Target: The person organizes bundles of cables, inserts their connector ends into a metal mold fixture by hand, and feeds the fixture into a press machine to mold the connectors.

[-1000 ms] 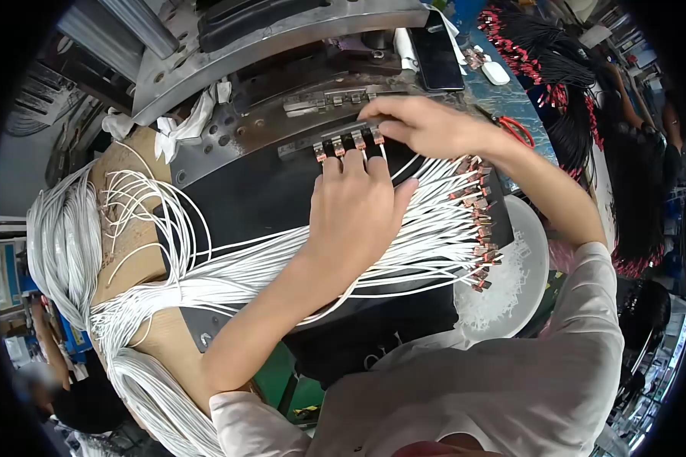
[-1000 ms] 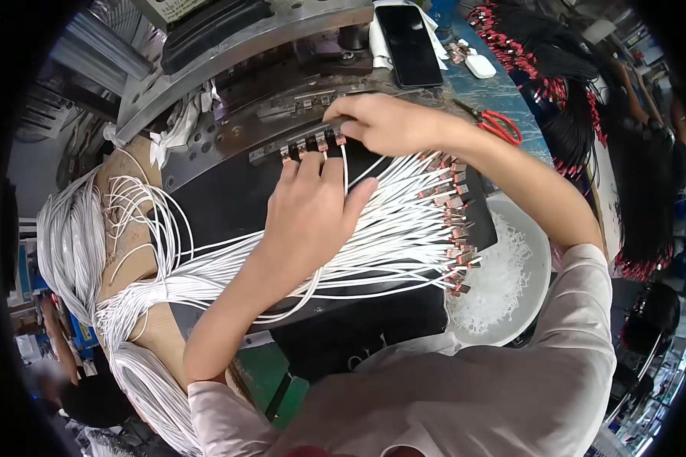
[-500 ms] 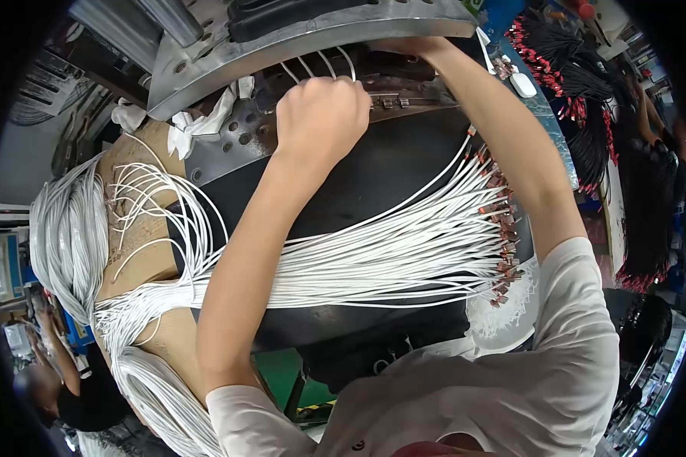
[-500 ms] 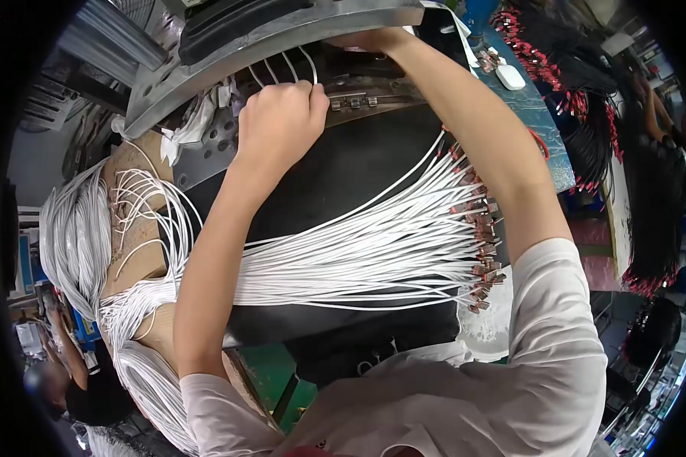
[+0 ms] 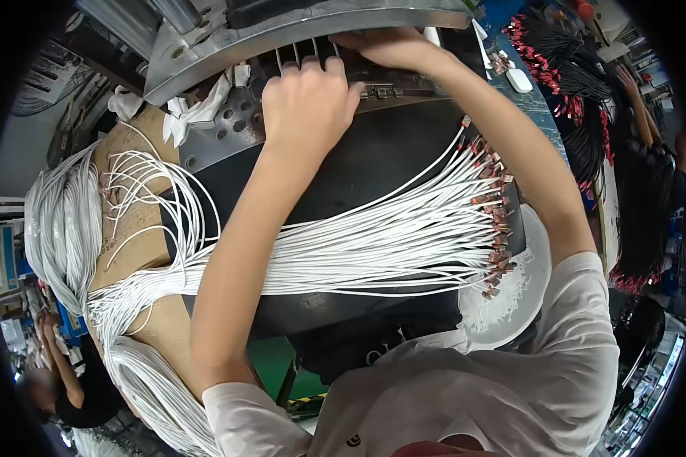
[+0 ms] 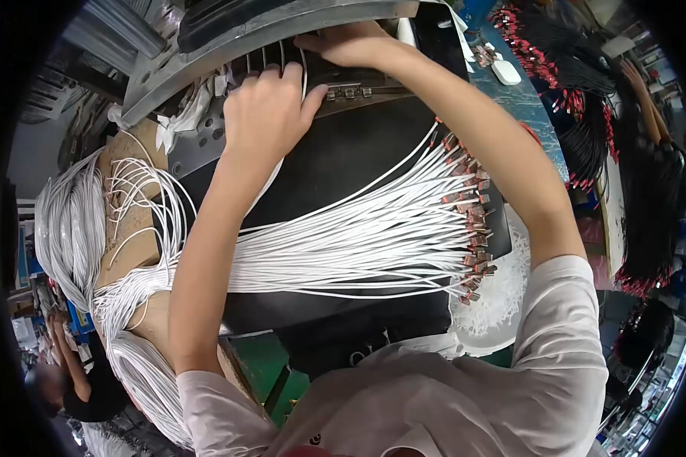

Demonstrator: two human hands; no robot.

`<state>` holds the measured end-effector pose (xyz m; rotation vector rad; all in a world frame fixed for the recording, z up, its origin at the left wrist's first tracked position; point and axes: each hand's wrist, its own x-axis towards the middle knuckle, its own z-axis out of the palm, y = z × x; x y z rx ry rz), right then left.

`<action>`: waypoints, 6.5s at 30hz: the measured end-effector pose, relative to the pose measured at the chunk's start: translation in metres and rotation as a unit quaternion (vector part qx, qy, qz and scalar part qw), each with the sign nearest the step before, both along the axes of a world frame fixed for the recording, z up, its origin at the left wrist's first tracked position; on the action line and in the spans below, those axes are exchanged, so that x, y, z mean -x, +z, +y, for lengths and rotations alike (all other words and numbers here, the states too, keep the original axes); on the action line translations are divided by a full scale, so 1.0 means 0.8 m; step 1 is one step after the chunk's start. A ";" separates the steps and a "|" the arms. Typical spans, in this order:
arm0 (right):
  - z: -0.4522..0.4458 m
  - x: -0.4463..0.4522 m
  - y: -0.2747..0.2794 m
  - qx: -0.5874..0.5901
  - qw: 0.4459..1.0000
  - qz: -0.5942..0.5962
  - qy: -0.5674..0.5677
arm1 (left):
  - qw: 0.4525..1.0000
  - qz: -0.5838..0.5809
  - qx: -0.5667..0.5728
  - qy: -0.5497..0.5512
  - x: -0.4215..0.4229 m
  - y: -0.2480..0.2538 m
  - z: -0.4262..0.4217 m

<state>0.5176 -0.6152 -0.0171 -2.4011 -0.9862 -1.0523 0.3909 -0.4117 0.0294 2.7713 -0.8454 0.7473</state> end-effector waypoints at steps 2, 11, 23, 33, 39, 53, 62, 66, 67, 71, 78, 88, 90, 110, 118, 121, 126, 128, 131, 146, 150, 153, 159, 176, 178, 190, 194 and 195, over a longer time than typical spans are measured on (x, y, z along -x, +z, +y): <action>0.013 0.145 0.063 -0.040 0.975 0.216 0.003 | 0.997 -0.036 0.061 -0.044 0.045 0.014 0.015; -0.016 0.565 -0.054 -0.436 0.381 0.781 0.233 | 0.509 0.631 0.584 0.047 0.421 -0.124 0.175; 0.019 0.635 -0.234 -0.817 0.319 0.477 -0.050 | 0.454 0.398 0.760 0.241 0.422 -0.223 0.169; 0.019 0.612 -0.208 -0.820 0.327 0.469 0.013 | 0.450 0.355 0.775 0.267 0.418 -0.215 0.168; 0.002 0.592 -0.097 -0.469 0.324 0.816 0.100 | 0.600 0.729 0.323 -0.071 0.340 -0.010 0.178; -0.042 0.366 0.101 0.227 0.909 0.347 0.044 | 0.989 0.120 -0.075 -0.047 0.037 -0.005 0.226; -0.068 0.275 0.101 0.086 0.840 0.533 -0.055 | 0.910 0.349 -0.026 -0.221 0.130 0.052 0.152; -0.029 0.251 0.086 0.091 0.837 0.539 0.025 | 0.940 0.262 -0.033 -0.216 0.146 0.059 0.134; -0.014 0.250 0.089 0.078 0.811 0.576 0.068 | 0.948 0.231 -0.044 -0.214 0.152 0.057 0.131; 0.041 0.276 0.102 0.031 0.761 0.621 0.188 | 0.976 0.162 0.040 -0.141 0.150 0.055 0.144; -0.018 0.286 0.186 0.024 0.817 0.575 0.045 | 0.906 0.207 0.364 0.053 0.132 0.026 0.191; -0.146 0.265 0.161 -0.195 0.696 0.691 0.016 | 0.761 0.545 0.338 -0.097 0.114 0.034 0.128; -0.165 0.269 0.160 -0.191 0.691 0.693 0.072 | 0.675 0.635 0.338 -0.165 0.104 0.045 0.113; -0.032 0.205 0.048 0.104 0.934 0.312 -0.141 | 0.543 0.672 0.485 -0.135 0.125 0.013 0.013; 0.012 0.237 0.076 0.064 0.886 0.439 -0.136 | 0.507 0.661 0.544 -0.099 0.124 -0.004 0.016; -0.006 0.239 0.054 -0.103 0.867 0.484 -0.064 | 0.533 0.646 0.538 -0.089 0.124 -0.013 0.014; -0.007 0.258 0.061 -0.358 0.693 0.625 0.041 | 0.563 0.630 0.532 -0.056 0.125 -0.010 0.003; -0.004 0.262 0.060 -0.363 0.710 0.601 0.052 | 0.587 0.618 0.521 -0.040 0.125 -0.006 -0.001; 0.000 0.266 0.058 -0.357 0.711 0.603 0.055 | 0.586 0.611 0.531 -0.038 0.126 -0.007 -0.001; 0.014 0.275 0.066 -0.370 0.715 0.593 0.021 | 0.587 0.595 0.548 -0.028 0.125 -0.007 -0.004; 0.007 0.272 0.063 -0.370 0.702 0.608 0.019 | 0.592 0.583 0.555 -0.030 0.126 -0.009 -0.003; 0.005 0.278 0.079 -0.373 0.707 0.601 -0.003 | 0.595 0.575 0.562 -0.019 0.126 -0.008 0.001; 0.010 0.278 0.071 -0.345 0.695 0.630 0.038 | 0.571 0.581 0.579 -0.005 0.124 -0.003 0.000; -0.006 0.267 0.062 -0.282 0.729 0.618 0.083 | 0.576 0.619 0.532 -0.036 0.128 -0.001 0.014; -0.005 0.268 0.064 -0.276 0.720 0.630 0.093 | 0.551 0.629 0.546 -0.044 0.125 -0.005 0.018; -0.020 0.262 0.065 -0.306 0.742 0.593 0.064 | 0.553 0.661 0.506 -0.042 0.122 0.008 0.028; -0.019 0.262 0.066 -0.293 0.742 0.600 0.065 | 0.561 0.651 0.511 -0.034 0.123 0.006 0.025; -0.020 0.261 0.062 -0.289 0.745 0.597 0.071 | 0.564 0.644 0.515 -0.042 0.123 0.002 0.024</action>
